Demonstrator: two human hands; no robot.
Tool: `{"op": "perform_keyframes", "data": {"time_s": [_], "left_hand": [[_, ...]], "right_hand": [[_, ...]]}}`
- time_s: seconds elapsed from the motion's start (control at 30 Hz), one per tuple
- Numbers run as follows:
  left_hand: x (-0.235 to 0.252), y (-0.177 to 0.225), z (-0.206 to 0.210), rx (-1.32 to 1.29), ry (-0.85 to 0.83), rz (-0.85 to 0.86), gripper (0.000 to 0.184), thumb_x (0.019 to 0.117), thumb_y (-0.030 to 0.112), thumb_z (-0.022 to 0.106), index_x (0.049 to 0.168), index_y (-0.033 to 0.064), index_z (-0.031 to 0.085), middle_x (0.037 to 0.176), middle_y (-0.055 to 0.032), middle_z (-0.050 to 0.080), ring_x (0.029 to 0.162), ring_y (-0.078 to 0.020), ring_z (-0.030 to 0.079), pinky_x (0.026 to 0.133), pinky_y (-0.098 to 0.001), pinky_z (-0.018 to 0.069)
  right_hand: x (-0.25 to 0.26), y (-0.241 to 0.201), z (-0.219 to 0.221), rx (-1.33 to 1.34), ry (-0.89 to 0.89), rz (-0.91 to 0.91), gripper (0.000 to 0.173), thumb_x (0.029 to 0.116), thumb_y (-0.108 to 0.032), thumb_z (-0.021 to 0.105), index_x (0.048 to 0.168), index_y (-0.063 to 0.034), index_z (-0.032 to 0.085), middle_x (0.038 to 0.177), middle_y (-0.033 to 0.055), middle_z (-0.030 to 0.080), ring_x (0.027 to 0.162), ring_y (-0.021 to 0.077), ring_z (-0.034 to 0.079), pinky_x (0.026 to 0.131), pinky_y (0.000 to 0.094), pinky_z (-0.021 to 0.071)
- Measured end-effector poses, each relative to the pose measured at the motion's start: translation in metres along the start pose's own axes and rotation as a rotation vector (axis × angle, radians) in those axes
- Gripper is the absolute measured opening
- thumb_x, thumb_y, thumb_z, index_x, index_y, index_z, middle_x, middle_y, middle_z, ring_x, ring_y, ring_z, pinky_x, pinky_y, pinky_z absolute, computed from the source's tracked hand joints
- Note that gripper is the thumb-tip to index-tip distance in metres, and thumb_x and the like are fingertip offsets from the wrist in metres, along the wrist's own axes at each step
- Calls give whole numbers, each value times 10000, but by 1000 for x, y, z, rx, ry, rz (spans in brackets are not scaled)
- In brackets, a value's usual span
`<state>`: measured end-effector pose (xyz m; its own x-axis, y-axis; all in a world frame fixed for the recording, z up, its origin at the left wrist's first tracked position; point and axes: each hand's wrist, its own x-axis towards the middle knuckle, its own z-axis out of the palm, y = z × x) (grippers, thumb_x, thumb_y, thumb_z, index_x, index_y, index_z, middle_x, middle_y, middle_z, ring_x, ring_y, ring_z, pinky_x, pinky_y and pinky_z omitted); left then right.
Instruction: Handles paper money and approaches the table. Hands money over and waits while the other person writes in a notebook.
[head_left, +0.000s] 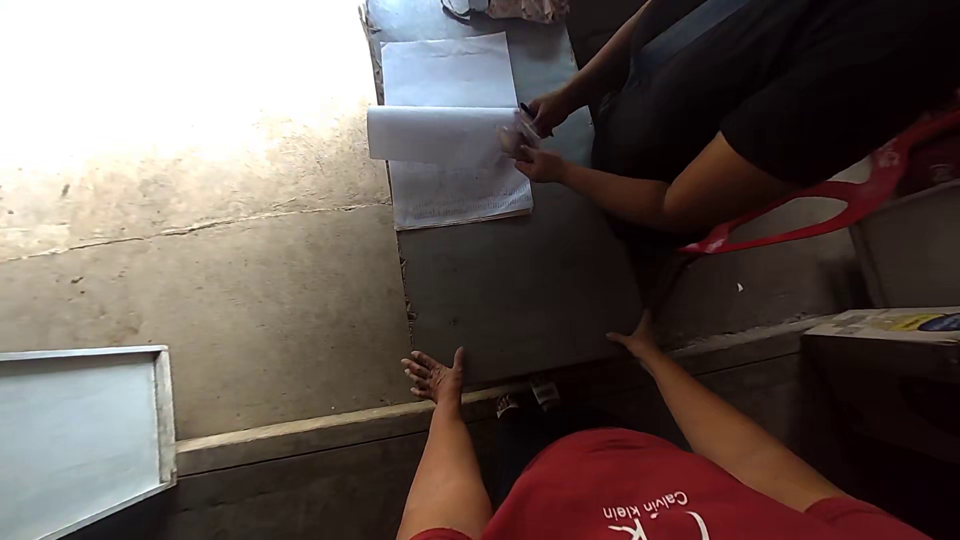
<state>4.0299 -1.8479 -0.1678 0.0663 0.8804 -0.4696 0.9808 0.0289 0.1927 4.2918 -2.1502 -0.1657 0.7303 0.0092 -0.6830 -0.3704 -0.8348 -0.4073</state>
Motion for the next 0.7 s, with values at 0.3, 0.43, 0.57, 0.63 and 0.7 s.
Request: {"op": "perform_keyframes", "data": {"time_s": [0.3, 0.43, 0.57, 0.63, 0.7], "left_hand": [[1, 1, 1, 17, 12, -5, 1158, 902, 689, 608, 1639, 64, -30, 1696, -215, -124, 1576, -398, -57, 1207, -655, 46], [0, 1, 0, -2, 11, -9, 1150, 903, 683, 614, 1641, 76, -26, 1699, -204, -127, 1578, -392, -59, 1209, -652, 44], [0, 1, 1, -3, 12, -3, 1153, 901, 683, 617, 1641, 72, -22, 1698, -204, -128, 1578, -386, -69, 1207, -653, 30], [0, 1, 1, 13, 9, -7, 1156, 900, 692, 609, 1641, 73, -24, 1698, -206, -125, 1578, -386, -68, 1208, -651, 32], [1, 1, 1, 14, 9, -7, 1159, 898, 694, 611, 1641, 74, -27, 1698, -209, -126, 1578, -386, -68, 1210, -649, 36]], "right_hand": [[1, 0, 0, 1, -5, 16, 1310, 751, -332, 924, 1651, -105, -1, 1626, 335, 206, 1472, 515, 286, 1167, 601, 319], [1, 1, 1, 14, 3, 4, 1315, 744, -321, 929, 1650, -101, 1, 1626, 337, 205, 1474, 518, 279, 1170, 612, 309], [1, 0, 0, 17, -5, 1, 1323, 748, -318, 926, 1649, -102, -18, 1634, 334, 192, 1488, 516, 257, 1182, 610, 290], [1, 1, 0, 17, -10, 3, 1319, 752, -317, 925, 1649, -101, -18, 1632, 340, 190, 1486, 520, 256, 1182, 607, 295], [1, 1, 0, 19, -6, 3, 1313, 749, -318, 926, 1651, -105, -4, 1631, 340, 192, 1483, 519, 263, 1180, 605, 298]]}}
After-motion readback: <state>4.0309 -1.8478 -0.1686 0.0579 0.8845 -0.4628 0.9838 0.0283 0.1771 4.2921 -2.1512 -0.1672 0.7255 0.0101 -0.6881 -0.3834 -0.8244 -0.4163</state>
